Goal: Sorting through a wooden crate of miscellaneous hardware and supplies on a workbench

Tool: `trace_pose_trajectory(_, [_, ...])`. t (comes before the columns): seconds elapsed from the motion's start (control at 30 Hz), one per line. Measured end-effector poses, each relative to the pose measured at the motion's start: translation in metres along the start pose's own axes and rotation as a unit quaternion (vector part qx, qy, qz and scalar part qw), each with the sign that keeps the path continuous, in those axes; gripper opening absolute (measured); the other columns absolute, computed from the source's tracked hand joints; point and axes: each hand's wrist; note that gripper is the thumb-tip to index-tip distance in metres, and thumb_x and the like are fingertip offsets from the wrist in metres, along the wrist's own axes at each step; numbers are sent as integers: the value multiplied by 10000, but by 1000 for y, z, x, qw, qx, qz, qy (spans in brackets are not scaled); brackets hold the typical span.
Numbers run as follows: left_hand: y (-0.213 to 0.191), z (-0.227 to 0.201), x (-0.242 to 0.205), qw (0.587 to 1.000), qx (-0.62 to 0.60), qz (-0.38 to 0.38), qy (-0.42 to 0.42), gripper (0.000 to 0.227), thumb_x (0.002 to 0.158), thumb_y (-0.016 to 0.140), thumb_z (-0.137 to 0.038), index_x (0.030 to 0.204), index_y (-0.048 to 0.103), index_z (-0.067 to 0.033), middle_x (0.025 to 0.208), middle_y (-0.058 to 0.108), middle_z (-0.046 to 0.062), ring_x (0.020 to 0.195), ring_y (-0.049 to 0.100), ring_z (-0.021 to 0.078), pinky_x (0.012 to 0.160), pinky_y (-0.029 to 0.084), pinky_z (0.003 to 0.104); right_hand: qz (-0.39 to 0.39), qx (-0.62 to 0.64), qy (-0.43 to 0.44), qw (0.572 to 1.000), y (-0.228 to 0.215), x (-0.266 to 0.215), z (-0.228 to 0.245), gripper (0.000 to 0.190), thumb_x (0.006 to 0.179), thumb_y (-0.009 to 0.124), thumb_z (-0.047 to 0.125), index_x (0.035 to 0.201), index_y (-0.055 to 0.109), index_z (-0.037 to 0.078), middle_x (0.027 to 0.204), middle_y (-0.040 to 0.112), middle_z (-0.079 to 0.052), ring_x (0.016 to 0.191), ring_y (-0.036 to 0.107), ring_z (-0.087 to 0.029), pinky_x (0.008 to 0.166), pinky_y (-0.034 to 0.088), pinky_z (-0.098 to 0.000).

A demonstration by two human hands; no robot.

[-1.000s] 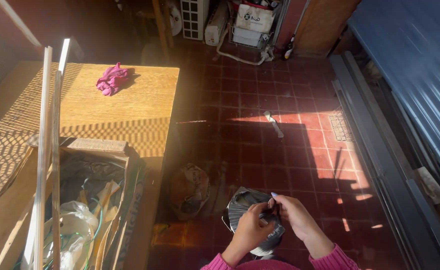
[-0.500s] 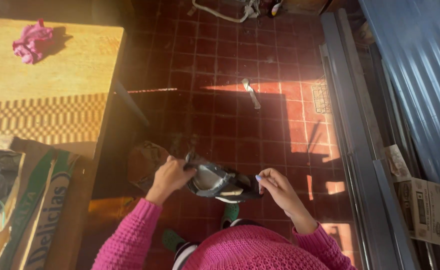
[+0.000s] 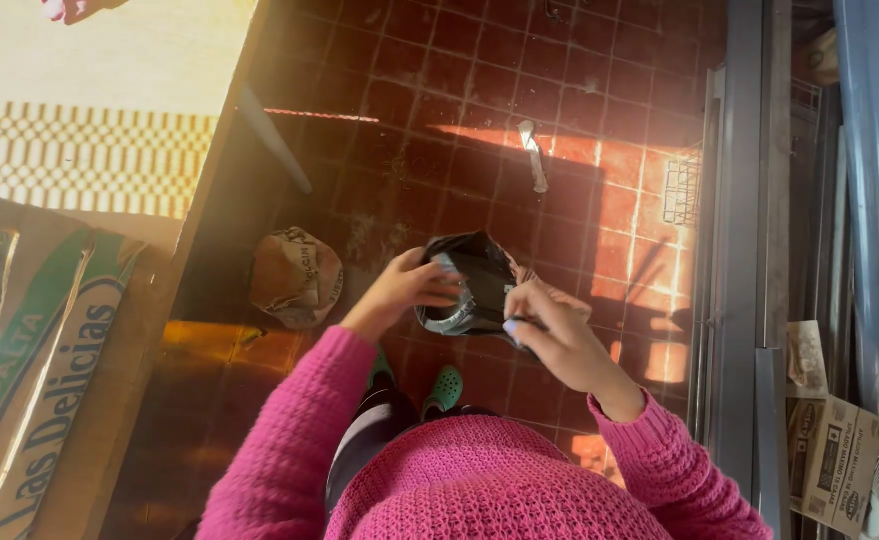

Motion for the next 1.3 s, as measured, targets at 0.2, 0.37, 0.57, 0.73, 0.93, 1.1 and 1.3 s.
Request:
trace_pose_trajectory(0.2, [18, 83, 150, 981, 64, 169, 65, 168, 953, 722, -146, 1029, 573, -126, 899, 659, 88, 817, 697, 167, 758, 646, 381, 127, -74, 23, 989, -18, 46, 71, 184, 932, 621, 102, 1087, 526, 75, 833, 662, -211, 792, 675, -378, 734, 535, -557])
trace_pose_trajectory(0.37, [44, -87, 5, 913, 282, 279, 98, 214, 1007, 593, -268, 884, 680, -116, 714, 646, 48, 733, 665, 156, 787, 618, 361, 88, -7, 35, 995, -44, 79, 99, 212, 923, 638, 140, 1109, 538, 123, 910, 564, -66, 919, 591, -239, 902, 516, -465])
trace_pose_trajectory(0.57, [23, -173, -56, 822, 375, 246, 349, 273, 975, 609, -181, 708, 641, -134, 490, 651, 20, 437, 665, 187, 523, 567, 266, 79, 150, -43, 985, -34, 111, 116, 208, 951, 648, 76, 1086, 491, 74, 900, 585, -96, 894, 677, -224, 855, 526, -383])
trace_pose_trajectory(0.73, [-2, -213, -68, 748, 446, 153, 467, 282, 1012, 604, -269, 765, 672, -149, 513, 632, 45, 437, 606, 252, 495, 517, 304, 48, 252, -96, 962, -9, 140, 132, 272, 915, 653, -31, 1085, 456, 48, 903, 609, -180, 874, 706, -285, 803, 540, -368])
trace_pose_trajectory(0.93, [-26, -241, -34, 836, 285, 190, 429, 195, 956, 641, -95, 763, 662, -80, 495, 628, 52, 367, 536, 96, 392, 429, 190, 43, 289, -162, 943, 0, 196, 124, 299, 925, 621, -45, 1090, 397, 64, 895, 659, -246, 883, 684, -284, 835, 494, -362])
trace_pose_trajectory(1.1, [-37, -279, -14, 889, 220, 139, 377, 120, 847, 738, -69, 782, 641, -42, 497, 633, 103, 329, 524, 109, 322, 431, 206, 66, 354, -157, 919, 3, 248, 107, 300, 911, 620, -21, 1080, 399, 89, 1015, 656, -273, 1031, 630, -307, 944, 410, -382])
trace_pose_trajectory(1.3, [-63, -302, 45, 794, 403, 47, 452, 120, 901, 743, -173, 904, 659, -89, 571, 528, -28, 506, 400, 62, 457, 322, 262, 150, 408, -141, 890, -7, 322, 103, 205, 984, 615, 33, 1110, 477, 118, 1072, 631, -189, 1040, 627, -304, 837, 524, -454])
Point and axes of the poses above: each hand's wrist, its own x-axis towards the middle knuckle, its own y-axis out of the palm, z = x × y
